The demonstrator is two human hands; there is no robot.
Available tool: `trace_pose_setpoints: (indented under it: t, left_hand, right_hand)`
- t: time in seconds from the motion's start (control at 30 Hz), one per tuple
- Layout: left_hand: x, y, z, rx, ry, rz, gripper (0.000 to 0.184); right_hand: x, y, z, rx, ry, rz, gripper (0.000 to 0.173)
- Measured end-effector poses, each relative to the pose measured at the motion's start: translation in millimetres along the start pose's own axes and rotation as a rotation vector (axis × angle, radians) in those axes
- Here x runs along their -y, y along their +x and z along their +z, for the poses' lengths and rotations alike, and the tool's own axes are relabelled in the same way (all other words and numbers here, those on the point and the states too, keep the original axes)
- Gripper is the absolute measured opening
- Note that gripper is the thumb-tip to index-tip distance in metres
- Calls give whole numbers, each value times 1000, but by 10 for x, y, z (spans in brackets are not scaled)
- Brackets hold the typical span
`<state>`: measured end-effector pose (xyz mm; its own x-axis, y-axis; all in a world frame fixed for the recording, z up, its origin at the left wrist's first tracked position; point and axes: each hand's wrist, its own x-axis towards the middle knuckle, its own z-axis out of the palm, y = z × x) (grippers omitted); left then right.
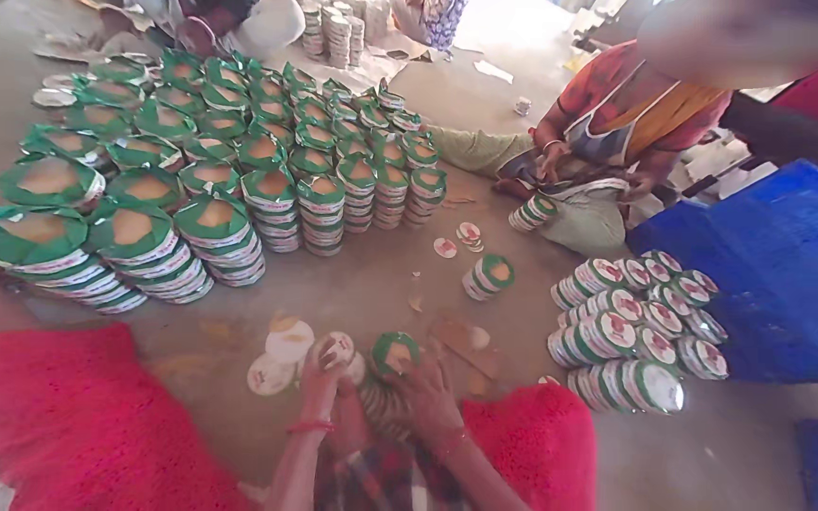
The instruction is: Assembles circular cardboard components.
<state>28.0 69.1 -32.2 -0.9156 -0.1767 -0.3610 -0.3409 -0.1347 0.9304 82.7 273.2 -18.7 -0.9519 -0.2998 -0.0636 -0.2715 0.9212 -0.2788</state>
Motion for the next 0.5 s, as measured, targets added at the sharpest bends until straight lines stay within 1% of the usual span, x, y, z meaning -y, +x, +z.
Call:
trace_pose_setpoints:
  t: [0.07, 0.1, 0.13, 0.17, 0.2, 0.23, 0.27, 0.33, 0.37, 0.4, 0.47, 0.5]
  left_hand:
    - [13, 7, -3, -8, -13, 16, 61]
    - [16, 12, -5, -10, -14, 22, 60]
    - [20, 17, -6, -9, -17, 22, 60]
    - [26, 20, -2, -9, -19, 18, 59]
    - [28, 15, 6, -5, -26, 10, 59]
    - [28, 15, 10, 1, -33, 2, 58]
    - [29, 16, 12, 7, -40, 0, 58]
    - [28, 8, 7, 10, -52, -1, 57]
    - [24, 4, 1, 5, -49, -1, 58]
    - [24, 9, -7, -5, -37, 1, 59]
    - [44, 38, -35, -27, 43, 18, 59]
    - [68, 72, -67, -38, 137, 38, 58]
  right_hand:
    - [-69, -101, 51, -191, -9, -38, 49]
    - [-105, -140, 75, -229, -35, -37, 50]
    - [-130, -175, 93, -226, -71, -25, 54]
    - [-139, -206, 90, -165, -96, 4, 58]
    - [-126, -224, 53, -48, -93, 52, 63]
    - [-109, -225, 14, 26, -77, 83, 64]
    - [-101, -219, -12, 26, -56, 93, 61]
    - [-120, -203, -46, -76, -6, 119, 53]
    - [-145, -191, -63, -110, -10, 145, 53]
    - [-179, -170, -79, -101, -40, 180, 57]
    - [-237, -105, -121, 52, -102, 249, 68]
    - [-242, -78, -140, 112, -100, 261, 69]
